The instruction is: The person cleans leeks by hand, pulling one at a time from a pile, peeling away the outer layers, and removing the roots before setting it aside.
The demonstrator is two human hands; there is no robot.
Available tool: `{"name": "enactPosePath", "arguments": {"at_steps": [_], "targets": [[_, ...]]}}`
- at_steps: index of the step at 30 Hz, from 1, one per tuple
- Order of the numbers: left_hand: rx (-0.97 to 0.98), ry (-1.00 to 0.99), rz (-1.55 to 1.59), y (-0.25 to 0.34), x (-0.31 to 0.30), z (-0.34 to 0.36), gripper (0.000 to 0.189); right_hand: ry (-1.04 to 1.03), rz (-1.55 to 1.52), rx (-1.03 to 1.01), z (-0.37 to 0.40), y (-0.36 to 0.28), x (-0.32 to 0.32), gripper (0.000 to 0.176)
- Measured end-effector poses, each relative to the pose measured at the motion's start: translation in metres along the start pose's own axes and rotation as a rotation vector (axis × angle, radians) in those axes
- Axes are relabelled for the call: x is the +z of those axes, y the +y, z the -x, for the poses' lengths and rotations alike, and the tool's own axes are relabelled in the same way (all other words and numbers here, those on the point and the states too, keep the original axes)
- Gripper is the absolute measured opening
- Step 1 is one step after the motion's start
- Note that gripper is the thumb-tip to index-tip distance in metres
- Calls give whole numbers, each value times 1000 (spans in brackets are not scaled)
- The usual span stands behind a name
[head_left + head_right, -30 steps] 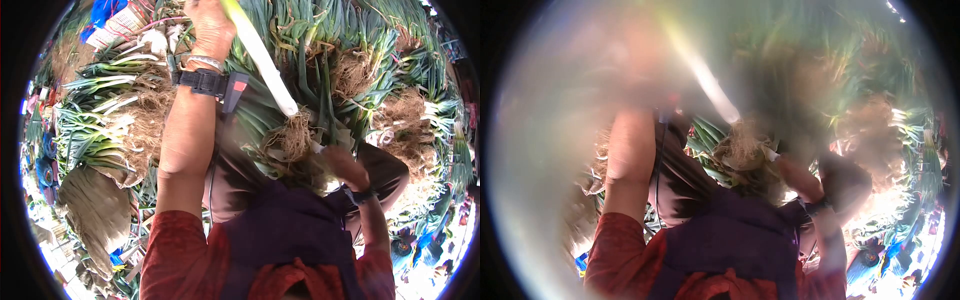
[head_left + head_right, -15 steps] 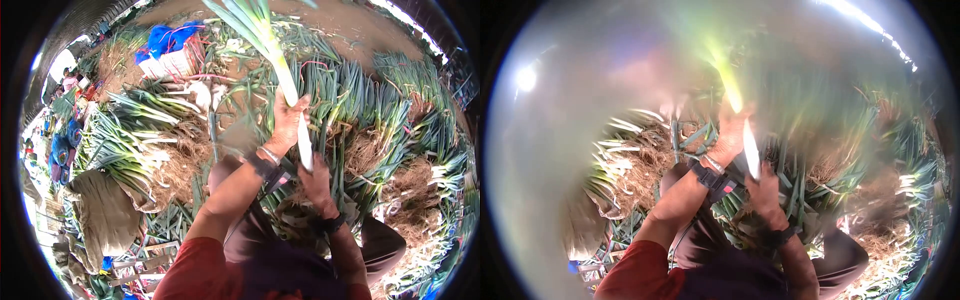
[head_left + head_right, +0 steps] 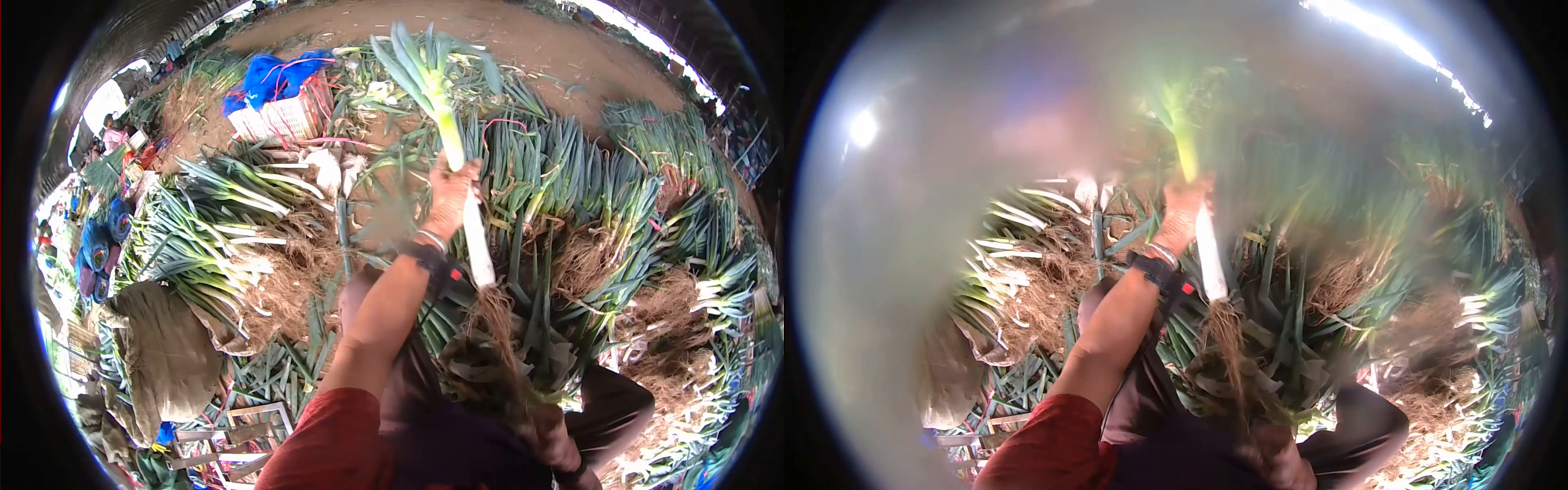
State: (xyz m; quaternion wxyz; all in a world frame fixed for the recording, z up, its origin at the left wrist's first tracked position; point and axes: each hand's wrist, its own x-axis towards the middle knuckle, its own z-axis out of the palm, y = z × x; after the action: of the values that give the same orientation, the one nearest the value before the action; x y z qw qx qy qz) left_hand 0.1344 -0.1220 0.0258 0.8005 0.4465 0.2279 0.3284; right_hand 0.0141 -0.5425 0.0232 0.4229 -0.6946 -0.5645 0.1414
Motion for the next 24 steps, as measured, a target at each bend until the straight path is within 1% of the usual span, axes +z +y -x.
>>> {"name": "enactPosePath", "arguments": {"at_steps": [1, 2, 4, 5, 6, 8, 9, 10, 11, 12, 13, 14, 15, 17, 18, 19, 20, 21, 22, 23, 24], "targets": [[-24, 31, -52, -7, -11, -17, 33, -1, -21, -50, 18, -4, -8, 24], [53, -20, 4, -11, -21, -26, 38, 15, -75, -28, 36, -13, -22, 24], [63, -55, 7, -26, -24, -20, 37, -18, -86, 195, 55, -25, -46, 28], [75, -81, 6, -24, -19, -15, 36, -76, -31, 379, 38, -26, -66, 33], [71, -61, 55, -30, -12, -3, 34, -140, 28, 559, 14, -25, -87, 37], [106, -88, 38, -33, -4, 15, 34, -122, 391, 538, -27, 5, -92, 46], [120, -95, 31, -35, -1, 28, 35, -37, 680, 329, -43, 38, -76, 51], [112, -69, 90, -34, 5, 42, 37, 3, 819, 244, -55, 50, -70, 49], [160, -62, 66, -36, 8, 53, 33, 44, 954, 156, -68, 59, -62, 46], [147, -86, 210, -44, 4, 57, 34, 171, 457, 243, -81, 64, -50, 45], [95, -130, 177, -69, -8, 58, 35, 314, -30, 343, -89, 64, -35, 44], [44, -175, 142, -95, -20, 56, 43, 369, -216, 324, -98, 68, -20, 45], [-15, -223, 168, -103, -18, 64, 38, 350, -418, 401, -107, 74, -5, 42], [-125, -306, 264, -91, -3, 87, 28, 227, -873, 639, -118, 93, 44, 38], [-189, -363, 314, -86, 6, 96, 23, 179, -1032, 748, -120, 103, 65, 36], [57, -301, -59, -78, 20, 101, 22, 195, -1039, 755, -121, 110, 83, 34], [91, -344, -105, -77, 35, 105, 23, 215, -887, 723, -121, 111, 85, 28], [132, -373, -152, -76, 46, 110, 24, 364, -1059, 558, -113, 116, 99, 28], [100, -466, -252, -75, 54, 113, 32, 436, -1010, 568, -109, 102, 85, 26], [52, -605, -283, -71, 62, 115, 72, 501, -964, 575, -107, 88, 72, 25], [162, -751, -379, -64, 72, 120, 72, 618, -942, 487, -97, 96, 63, 25]]}}
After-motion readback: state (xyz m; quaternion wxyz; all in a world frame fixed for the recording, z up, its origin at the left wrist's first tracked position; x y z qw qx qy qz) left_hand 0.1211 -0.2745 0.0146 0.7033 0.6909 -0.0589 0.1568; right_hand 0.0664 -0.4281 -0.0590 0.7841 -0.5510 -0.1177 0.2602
